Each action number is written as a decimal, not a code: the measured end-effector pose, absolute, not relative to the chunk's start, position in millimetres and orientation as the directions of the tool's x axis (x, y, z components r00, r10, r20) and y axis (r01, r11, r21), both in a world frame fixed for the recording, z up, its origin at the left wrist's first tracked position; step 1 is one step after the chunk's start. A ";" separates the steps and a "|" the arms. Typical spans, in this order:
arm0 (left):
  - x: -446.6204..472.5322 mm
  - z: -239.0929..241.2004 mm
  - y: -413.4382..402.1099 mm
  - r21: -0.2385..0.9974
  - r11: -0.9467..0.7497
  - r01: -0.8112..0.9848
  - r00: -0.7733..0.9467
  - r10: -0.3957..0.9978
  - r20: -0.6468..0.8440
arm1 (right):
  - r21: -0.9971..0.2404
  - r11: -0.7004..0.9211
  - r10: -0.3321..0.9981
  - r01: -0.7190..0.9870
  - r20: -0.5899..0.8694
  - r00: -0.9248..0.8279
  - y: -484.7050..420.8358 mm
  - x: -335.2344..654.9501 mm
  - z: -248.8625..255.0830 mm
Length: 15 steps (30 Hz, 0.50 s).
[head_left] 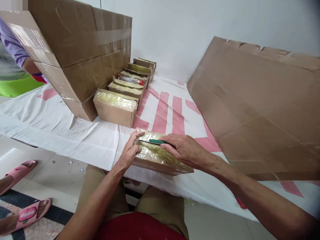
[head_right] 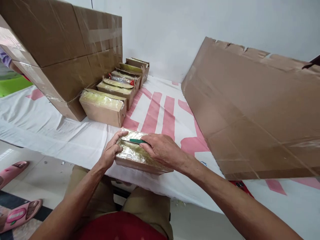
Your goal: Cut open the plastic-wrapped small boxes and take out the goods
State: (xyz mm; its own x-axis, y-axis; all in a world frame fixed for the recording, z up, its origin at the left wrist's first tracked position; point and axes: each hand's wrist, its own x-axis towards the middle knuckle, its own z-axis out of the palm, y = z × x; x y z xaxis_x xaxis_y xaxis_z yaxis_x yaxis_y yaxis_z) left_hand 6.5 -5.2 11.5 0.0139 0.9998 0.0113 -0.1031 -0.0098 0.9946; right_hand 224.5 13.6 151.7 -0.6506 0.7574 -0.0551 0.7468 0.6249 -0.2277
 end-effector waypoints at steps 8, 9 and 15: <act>8.8 10.0 -8.0 0.996 -0.025 -0.091 -0.034 0.999 0.021 | -0.054 0.629 0.754 0.776 -0.203 -0.625 14.1 213.6 165.8; 8.7 9.4 -8.0 0.996 -0.029 -0.080 -0.040 0.999 0.025 | -0.040 0.631 0.751 0.775 -0.218 -0.623 14.8 212.5 167.5; 5.6 6.3 -7.0 0.998 -0.054 -0.008 -0.039 0.998 0.054 | 0.078 0.668 0.714 0.740 -0.349 -0.607 15.3 199.0 197.4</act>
